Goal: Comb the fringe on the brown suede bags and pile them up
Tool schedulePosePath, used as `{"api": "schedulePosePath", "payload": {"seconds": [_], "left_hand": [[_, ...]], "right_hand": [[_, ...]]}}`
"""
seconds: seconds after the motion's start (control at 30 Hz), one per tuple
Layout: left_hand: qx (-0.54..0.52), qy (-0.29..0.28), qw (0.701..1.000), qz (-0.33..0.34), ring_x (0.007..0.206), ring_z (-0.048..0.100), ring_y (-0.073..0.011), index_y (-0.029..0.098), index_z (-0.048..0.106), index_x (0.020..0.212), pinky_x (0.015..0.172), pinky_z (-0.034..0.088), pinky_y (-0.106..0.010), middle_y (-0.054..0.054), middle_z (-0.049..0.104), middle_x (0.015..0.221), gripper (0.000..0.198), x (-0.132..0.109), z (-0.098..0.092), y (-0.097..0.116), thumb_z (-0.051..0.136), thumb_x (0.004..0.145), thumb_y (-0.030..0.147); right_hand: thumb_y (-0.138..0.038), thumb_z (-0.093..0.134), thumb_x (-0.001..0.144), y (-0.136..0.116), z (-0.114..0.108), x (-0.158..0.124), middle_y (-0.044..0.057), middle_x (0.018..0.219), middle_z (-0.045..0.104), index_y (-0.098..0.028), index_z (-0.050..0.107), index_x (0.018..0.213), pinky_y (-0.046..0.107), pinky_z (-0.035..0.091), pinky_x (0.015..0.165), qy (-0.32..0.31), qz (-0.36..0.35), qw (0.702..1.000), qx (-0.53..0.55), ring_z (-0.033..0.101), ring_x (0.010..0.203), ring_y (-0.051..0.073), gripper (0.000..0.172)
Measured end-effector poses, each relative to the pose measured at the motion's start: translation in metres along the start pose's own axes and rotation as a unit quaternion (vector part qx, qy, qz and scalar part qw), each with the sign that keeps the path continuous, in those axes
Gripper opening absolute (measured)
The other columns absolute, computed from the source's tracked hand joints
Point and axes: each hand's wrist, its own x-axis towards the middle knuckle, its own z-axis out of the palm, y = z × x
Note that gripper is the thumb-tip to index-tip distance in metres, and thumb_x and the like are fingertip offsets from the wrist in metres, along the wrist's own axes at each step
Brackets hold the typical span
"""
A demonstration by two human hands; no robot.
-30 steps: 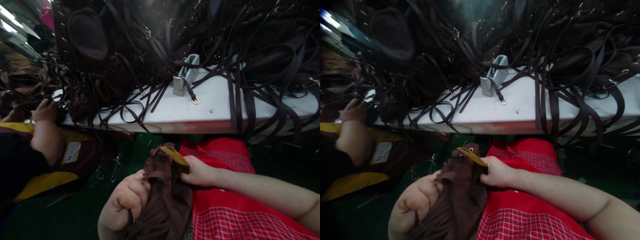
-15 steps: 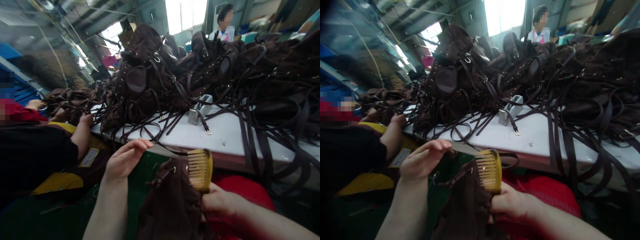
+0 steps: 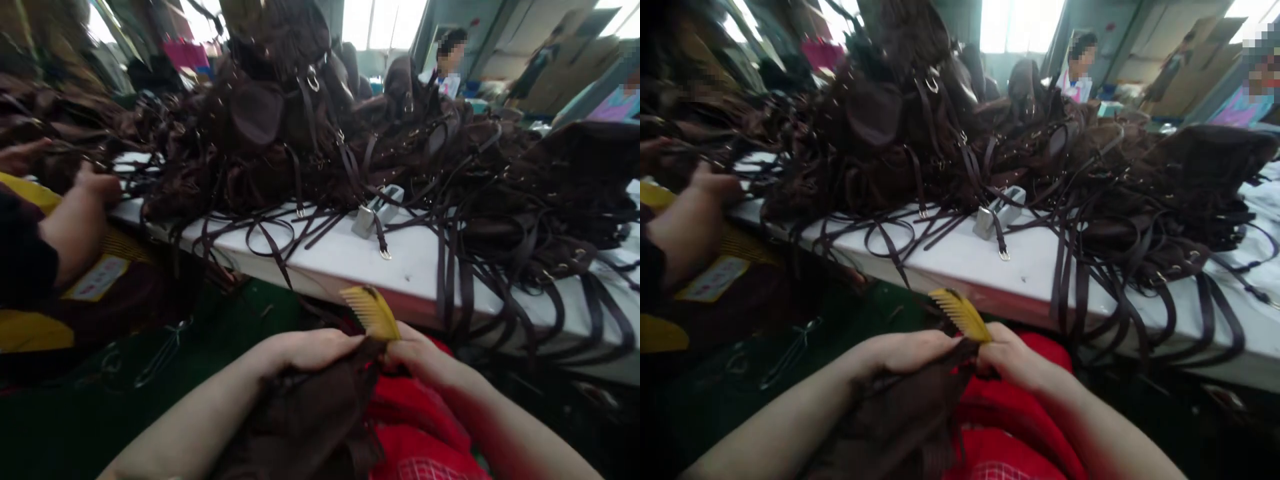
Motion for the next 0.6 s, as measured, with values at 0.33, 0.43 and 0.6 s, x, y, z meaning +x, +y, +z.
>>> {"api": "schedulePosePath", "payload": {"seconds": [0.33,0.43,0.6], "left_hand": [[0.077,0.011,0.997,-0.024,0.084,0.062,-0.0224,0.015,0.071,0.095,0.080,0.048,-0.030,-0.006,0.070,0.092,0.041,-0.011,0.032,0.010,0.063,0.077,0.051],[-0.050,-0.039,0.998,-0.009,0.087,0.062,-0.0210,0.014,0.071,0.091,0.086,0.047,-0.032,-0.008,0.069,0.090,0.033,-0.006,0.034,0.005,0.057,0.084,0.042],[-0.311,-0.016,0.948,-0.070,0.072,0.059,-0.0145,0.010,0.066,0.083,0.075,0.048,-0.027,-0.005,0.064,0.078,0.033,-0.002,0.031,-0.020,0.065,0.079,0.042]], "right_hand": [[-0.016,0.045,0.048,0.014,-0.006,0.050,-0.008,0.044,0.033,-0.018,0.042,0.052,0.022,0.016,0.037,-0.056,0.003,0.998,0.000,0.023,0.040,0.006,0.006],[-0.013,0.046,0.052,0.011,-0.008,0.053,-0.008,0.048,0.037,-0.017,0.047,0.058,0.020,0.020,0.039,-0.095,-0.022,0.995,-0.028,0.028,0.043,0.006,0.007],[-0.015,0.056,0.061,0.020,-0.024,0.052,-0.004,0.065,0.054,-0.014,0.057,0.076,0.021,0.036,0.053,-0.084,-0.035,0.994,-0.053,0.045,0.056,0.009,0.015]]}}
